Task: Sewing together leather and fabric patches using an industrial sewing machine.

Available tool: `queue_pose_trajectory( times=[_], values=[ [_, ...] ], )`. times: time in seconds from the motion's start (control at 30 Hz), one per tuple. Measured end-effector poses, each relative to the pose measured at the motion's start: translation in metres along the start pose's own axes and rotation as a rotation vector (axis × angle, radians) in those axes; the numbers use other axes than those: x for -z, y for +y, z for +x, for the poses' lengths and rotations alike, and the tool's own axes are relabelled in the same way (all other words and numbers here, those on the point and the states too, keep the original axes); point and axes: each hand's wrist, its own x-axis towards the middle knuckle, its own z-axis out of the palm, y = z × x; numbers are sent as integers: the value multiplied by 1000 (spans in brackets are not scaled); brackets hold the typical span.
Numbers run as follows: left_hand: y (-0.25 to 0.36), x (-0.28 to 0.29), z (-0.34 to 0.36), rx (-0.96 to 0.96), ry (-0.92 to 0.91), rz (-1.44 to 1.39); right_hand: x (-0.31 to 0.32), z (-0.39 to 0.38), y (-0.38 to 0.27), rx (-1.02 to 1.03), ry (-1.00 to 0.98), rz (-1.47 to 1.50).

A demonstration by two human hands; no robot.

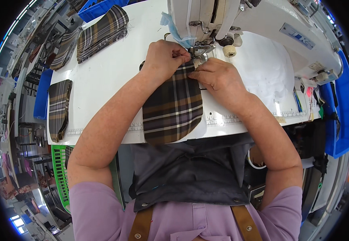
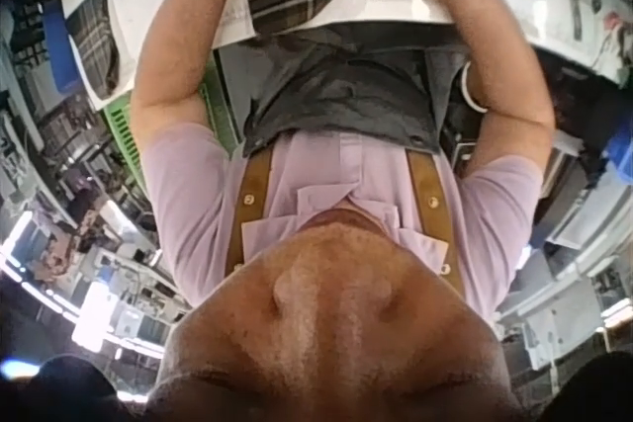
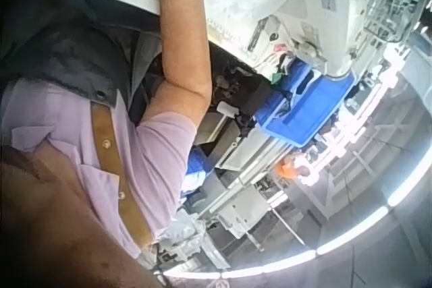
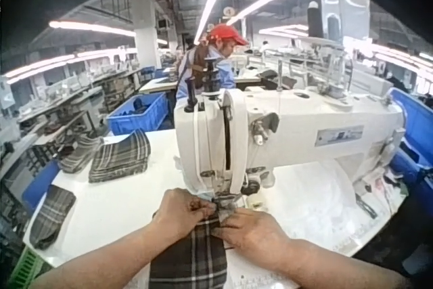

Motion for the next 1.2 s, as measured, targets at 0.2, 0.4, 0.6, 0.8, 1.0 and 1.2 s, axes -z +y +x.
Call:
queue_pose_trajectory(
  times=[0.2, 0.4, 0.6, 0.8, 1.0, 1.2],
  values=[
    [-6, -1, 9, 8, 41, 57, -5, -3, -5, -56, 66, -161],
    [-13, -4, 25, -55, 32, 125, -4, -1, 0, -70, 47, -284],
    [-16, -4, 28, -110, 40, 137, -6, -1, -2, -76, 45, -277],
    [-20, 0, 7, -235, 110, 174, -6, -1, -8, -70, 39, -267],
    [22, 18, -84, -368, -200, -143, 8, -15, -19, -75, 45, -164],
    [26, 2, -130, -401, -111, -59, 20, -45, -47, -79, 76, -31]
  ],
)
